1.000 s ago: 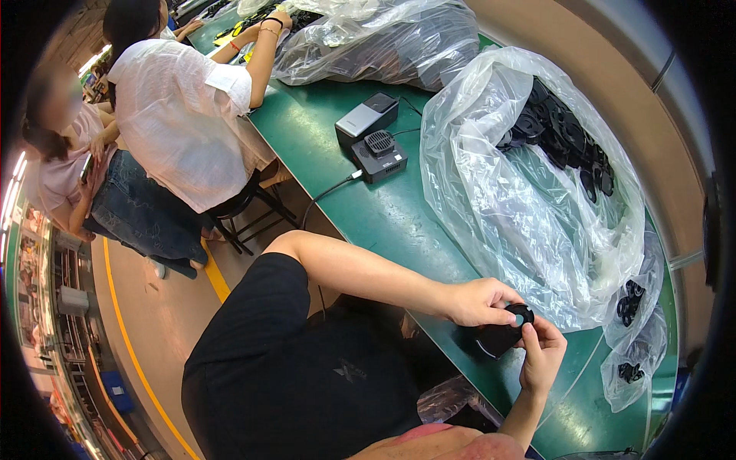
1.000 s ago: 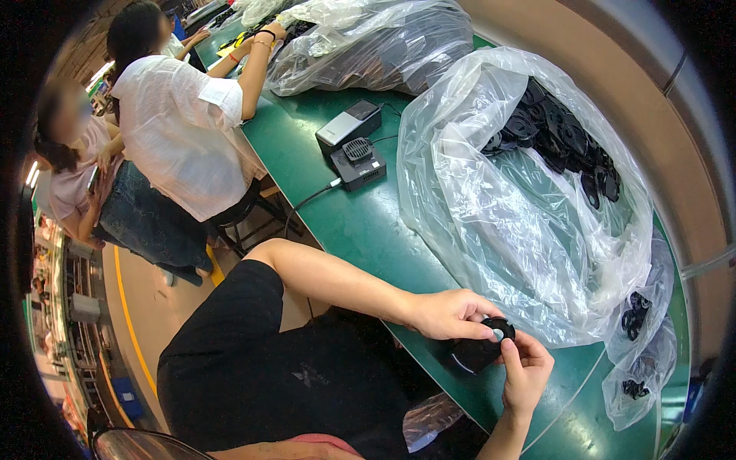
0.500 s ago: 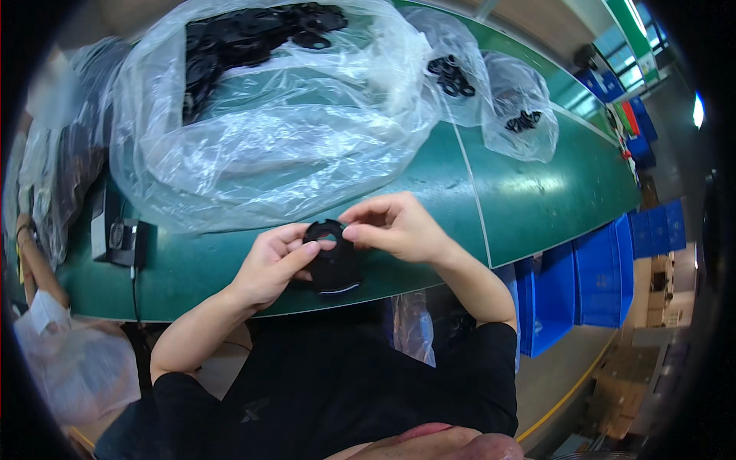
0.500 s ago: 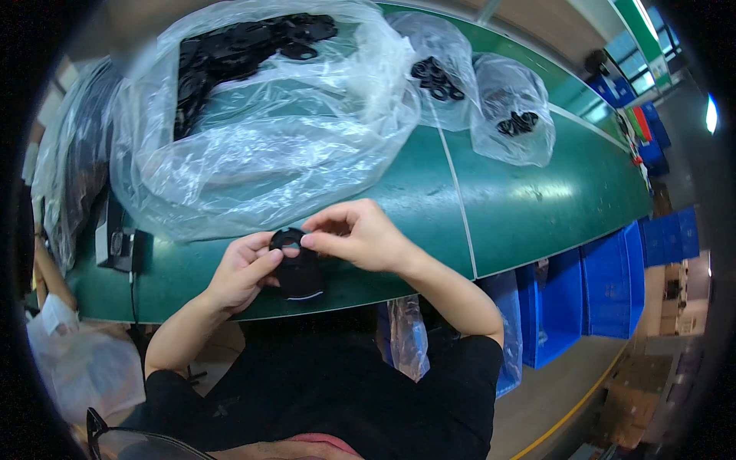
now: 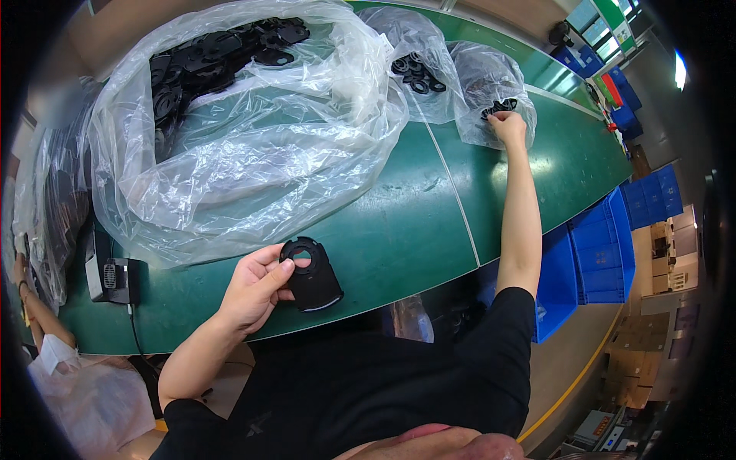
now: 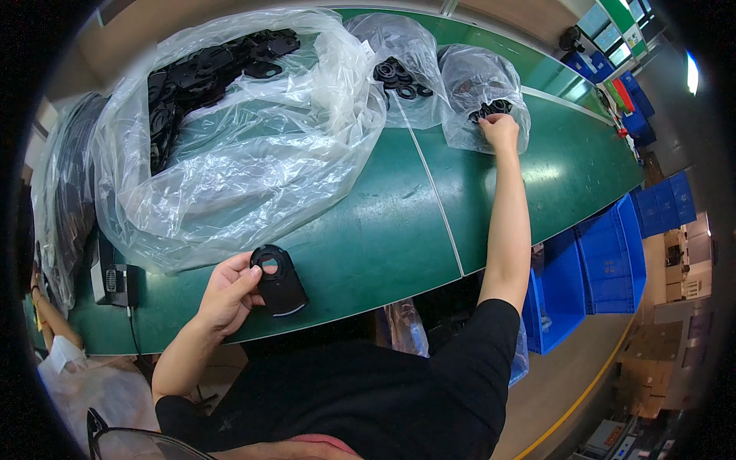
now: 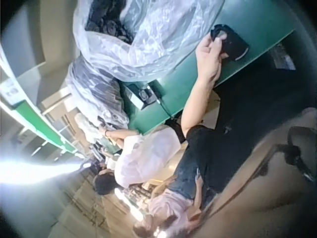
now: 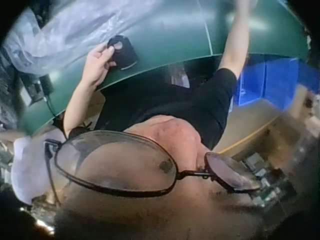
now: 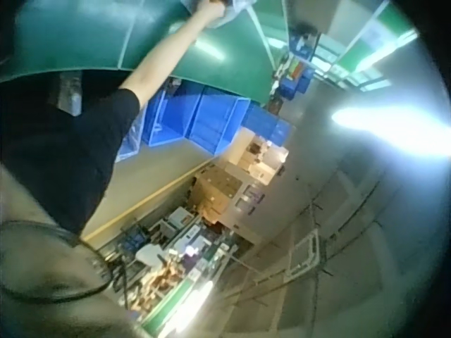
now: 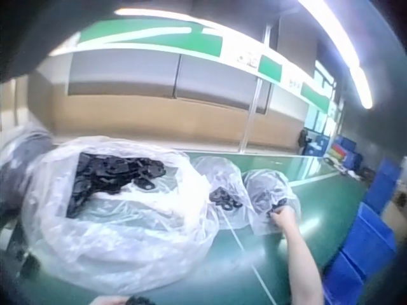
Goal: Assembling black circular components onto base plates on an industrial assembly line.
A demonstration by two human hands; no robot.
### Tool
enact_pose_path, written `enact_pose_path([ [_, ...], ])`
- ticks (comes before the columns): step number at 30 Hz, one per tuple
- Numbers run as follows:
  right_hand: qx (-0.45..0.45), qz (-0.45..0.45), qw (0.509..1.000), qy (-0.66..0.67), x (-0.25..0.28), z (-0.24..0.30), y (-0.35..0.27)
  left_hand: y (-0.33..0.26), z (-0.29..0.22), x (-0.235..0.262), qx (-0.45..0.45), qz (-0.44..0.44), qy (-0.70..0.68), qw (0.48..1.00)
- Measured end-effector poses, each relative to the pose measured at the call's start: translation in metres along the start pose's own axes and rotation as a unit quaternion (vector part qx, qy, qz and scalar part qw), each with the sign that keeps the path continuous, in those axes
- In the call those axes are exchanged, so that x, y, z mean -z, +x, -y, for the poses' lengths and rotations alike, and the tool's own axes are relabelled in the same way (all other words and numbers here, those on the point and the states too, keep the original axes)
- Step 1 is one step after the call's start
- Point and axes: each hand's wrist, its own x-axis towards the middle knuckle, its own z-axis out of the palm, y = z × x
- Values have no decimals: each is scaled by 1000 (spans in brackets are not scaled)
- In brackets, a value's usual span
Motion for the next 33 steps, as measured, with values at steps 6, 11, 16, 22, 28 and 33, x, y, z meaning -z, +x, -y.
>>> enact_pose_path([
  [6,-14,-46,998,-29,-12,19,-6,2,2,6,0,-9,7,1000],
  [11,124,-189,974,20,-13,-3,-4,1,-3,-4,8,-23,2,1000],
  [16,-38,-138,901,410,-7,-9,-3,3,2,2,20,0,29,999],
  [22,-88,-79,885,450,6,-4,-13,1,3,4,18,8,38,999],
  [28,-93,11,825,557,28,40,-65,-2,4,5,10,-13,32,999],
  [33,-62,237,824,511,53,108,-175,2,8,6,6,-19,11,1000],
])
